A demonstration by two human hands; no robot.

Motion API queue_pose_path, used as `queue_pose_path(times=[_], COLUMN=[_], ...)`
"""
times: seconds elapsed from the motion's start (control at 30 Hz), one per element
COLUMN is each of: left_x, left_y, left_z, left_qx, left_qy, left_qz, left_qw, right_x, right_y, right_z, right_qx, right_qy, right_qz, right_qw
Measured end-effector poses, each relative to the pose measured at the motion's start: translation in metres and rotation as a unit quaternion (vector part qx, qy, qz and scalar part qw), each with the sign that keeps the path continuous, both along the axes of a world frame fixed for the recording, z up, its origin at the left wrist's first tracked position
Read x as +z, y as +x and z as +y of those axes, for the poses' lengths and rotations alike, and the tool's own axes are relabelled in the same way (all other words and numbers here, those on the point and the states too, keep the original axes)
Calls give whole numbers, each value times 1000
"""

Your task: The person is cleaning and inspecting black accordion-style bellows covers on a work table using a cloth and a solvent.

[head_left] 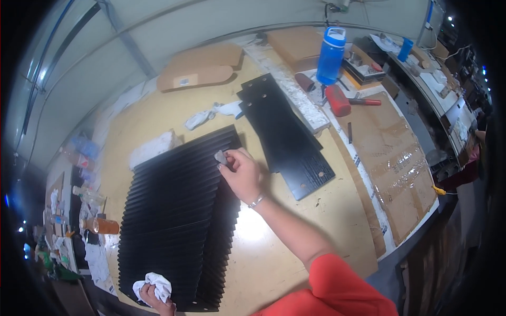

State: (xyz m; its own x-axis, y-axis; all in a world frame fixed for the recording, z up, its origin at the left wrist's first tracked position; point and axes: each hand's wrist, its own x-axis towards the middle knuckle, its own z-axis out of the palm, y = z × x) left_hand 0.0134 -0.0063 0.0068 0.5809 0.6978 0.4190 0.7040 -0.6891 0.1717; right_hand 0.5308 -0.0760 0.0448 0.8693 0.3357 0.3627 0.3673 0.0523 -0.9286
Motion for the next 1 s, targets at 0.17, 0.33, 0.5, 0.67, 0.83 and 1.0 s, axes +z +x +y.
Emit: queue_pose_path(times=[0.17, 0.33, 0.5, 0.67, 0.83, 1.0], left_x=[-7, -10, 1, -5, -4, -3], left_y=[13, -3, 18, 8, 7, 10], left_z=[5, 6, 4, 6, 5, 8], left_qx=[-7, -9, -45, -43, -40, -54], left_qy=[-27, -1, -1, 3, 19, 19], left_qz=[9, -8, -23, -30, -30, -31], left_qw=[1000, 1000, 999, 999, 999, 998], right_x=[15, -12, -94, -96, -102, -111], right_y=[-19, 16, 121, 121, 112, 117], right_z=[18, 38, 44, 61, 51, 52], right_qx=[116, -26, 18, 65, 207, 167], right_qy=[-210, 29, 59, -3, 283, 245], right_qz=[-169, -26, 260, 268, 385, 363], right_qw=[956, 999, 964, 961, 854, 883])
